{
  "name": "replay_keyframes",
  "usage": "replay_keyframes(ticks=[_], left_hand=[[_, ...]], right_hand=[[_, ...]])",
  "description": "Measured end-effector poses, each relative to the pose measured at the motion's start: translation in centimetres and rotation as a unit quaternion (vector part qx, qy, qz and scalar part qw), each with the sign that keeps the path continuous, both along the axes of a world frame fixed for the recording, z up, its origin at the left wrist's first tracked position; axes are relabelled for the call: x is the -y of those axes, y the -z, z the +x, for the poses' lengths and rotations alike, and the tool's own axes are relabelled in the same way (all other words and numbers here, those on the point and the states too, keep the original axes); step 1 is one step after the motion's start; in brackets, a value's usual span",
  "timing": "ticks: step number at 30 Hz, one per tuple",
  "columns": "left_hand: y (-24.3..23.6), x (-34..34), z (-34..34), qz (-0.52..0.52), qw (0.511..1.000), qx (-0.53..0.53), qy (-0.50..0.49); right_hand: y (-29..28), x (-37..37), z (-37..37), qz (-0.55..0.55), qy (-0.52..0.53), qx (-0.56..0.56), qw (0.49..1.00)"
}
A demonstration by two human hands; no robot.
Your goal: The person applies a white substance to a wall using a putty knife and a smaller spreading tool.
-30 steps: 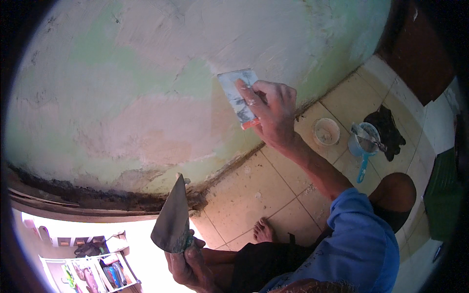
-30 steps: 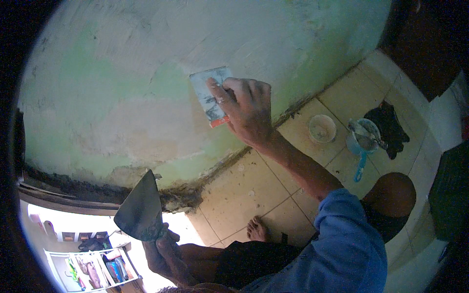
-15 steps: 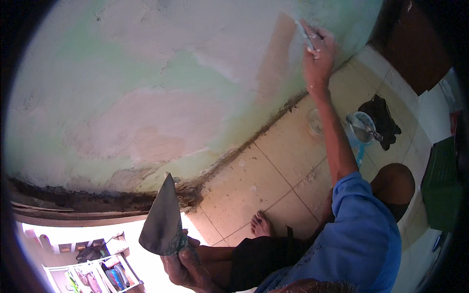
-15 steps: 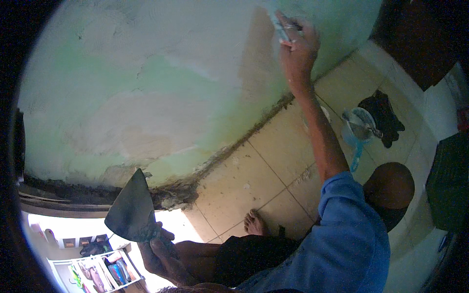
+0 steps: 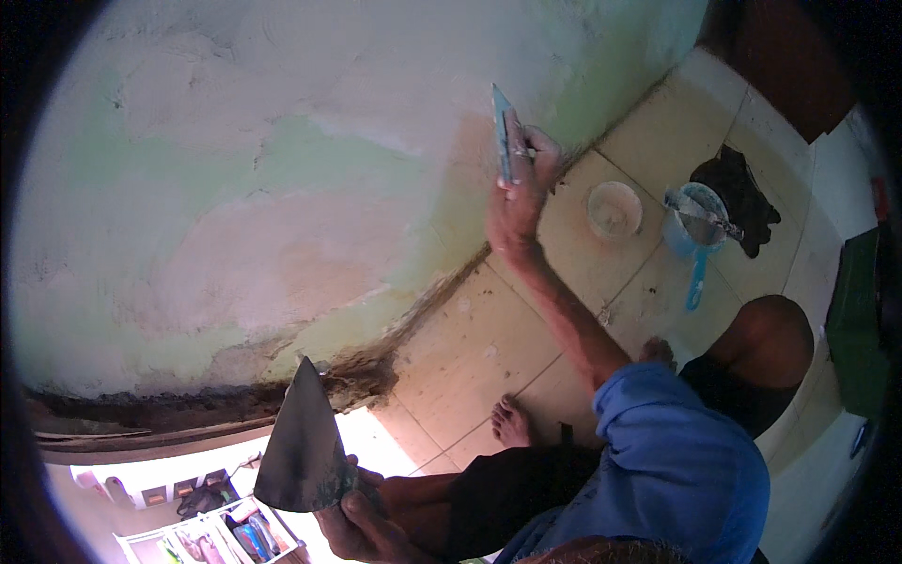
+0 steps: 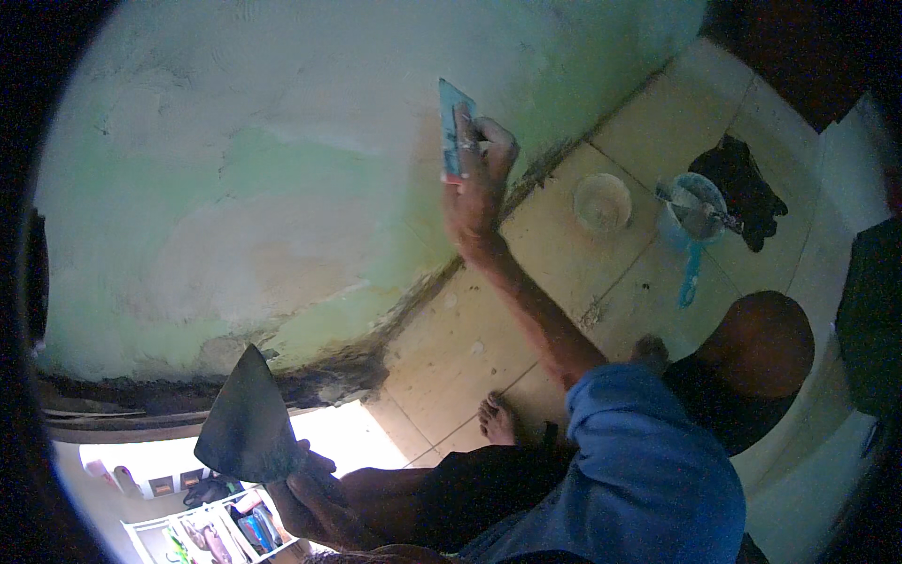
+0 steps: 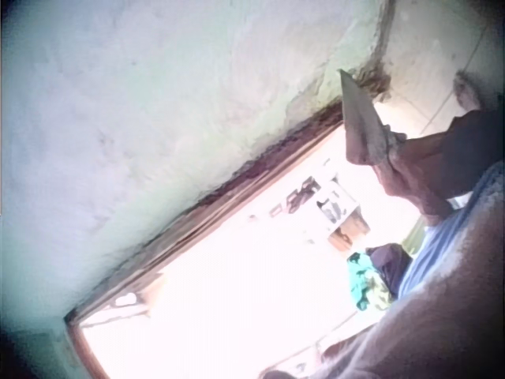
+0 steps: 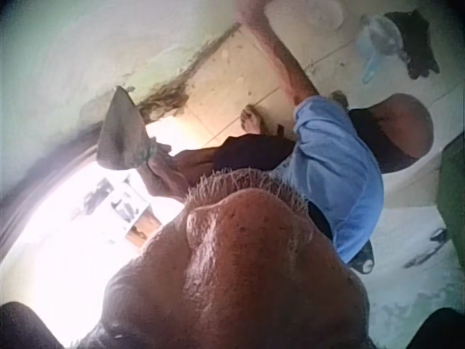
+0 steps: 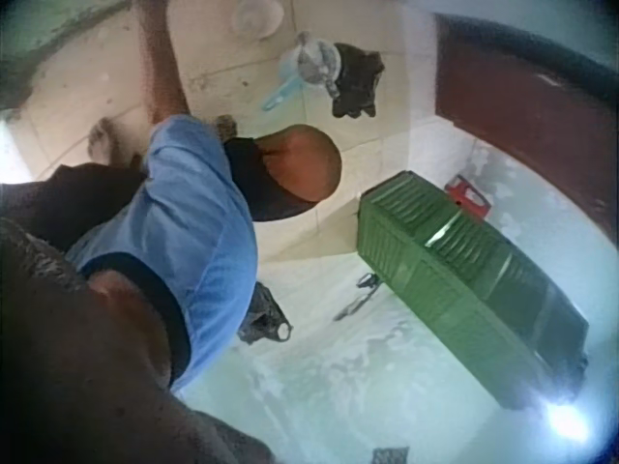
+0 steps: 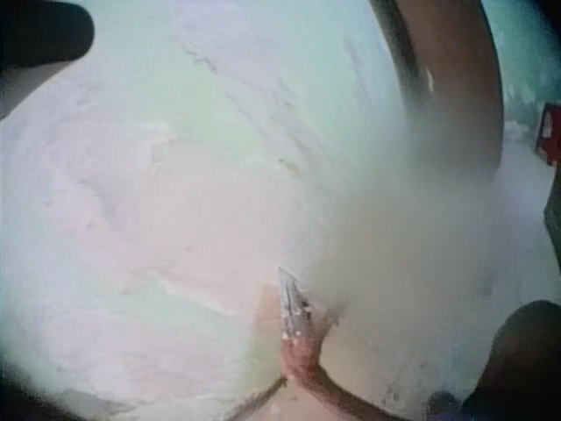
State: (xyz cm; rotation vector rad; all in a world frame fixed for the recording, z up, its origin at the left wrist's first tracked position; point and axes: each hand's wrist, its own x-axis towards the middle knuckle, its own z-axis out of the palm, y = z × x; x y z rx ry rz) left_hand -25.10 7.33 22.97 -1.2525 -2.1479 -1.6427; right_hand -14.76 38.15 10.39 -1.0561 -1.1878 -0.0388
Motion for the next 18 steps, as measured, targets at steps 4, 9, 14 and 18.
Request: replay_keyframes(ticks=[4,9,14,18], left_hand=[[0.3,-0.3,-0.2,-0.007,1.000,0.000,0.025],[-2.0,1.2,0.4,-0.156,0.987,0.033,-0.029],[-0.8,-0.4,-0.1,-0.038,0.998,0.052,0.000],[-0.3,0.3,-0.1,-0.028,0.998,0.056,-0.012]], right_hand=[[0.6,-1.7,-4.7,0.002,-0.041,-0.082,0.996],[-0.2,-0.4,-9.0,-0.023,-0.042,-0.039,0.998],[3.7,1.7,-9.0,0.002,-0.121,0.058,0.991],[6.6,6.7,-5.8,-0.060,-0.275,0.086,0.956]])
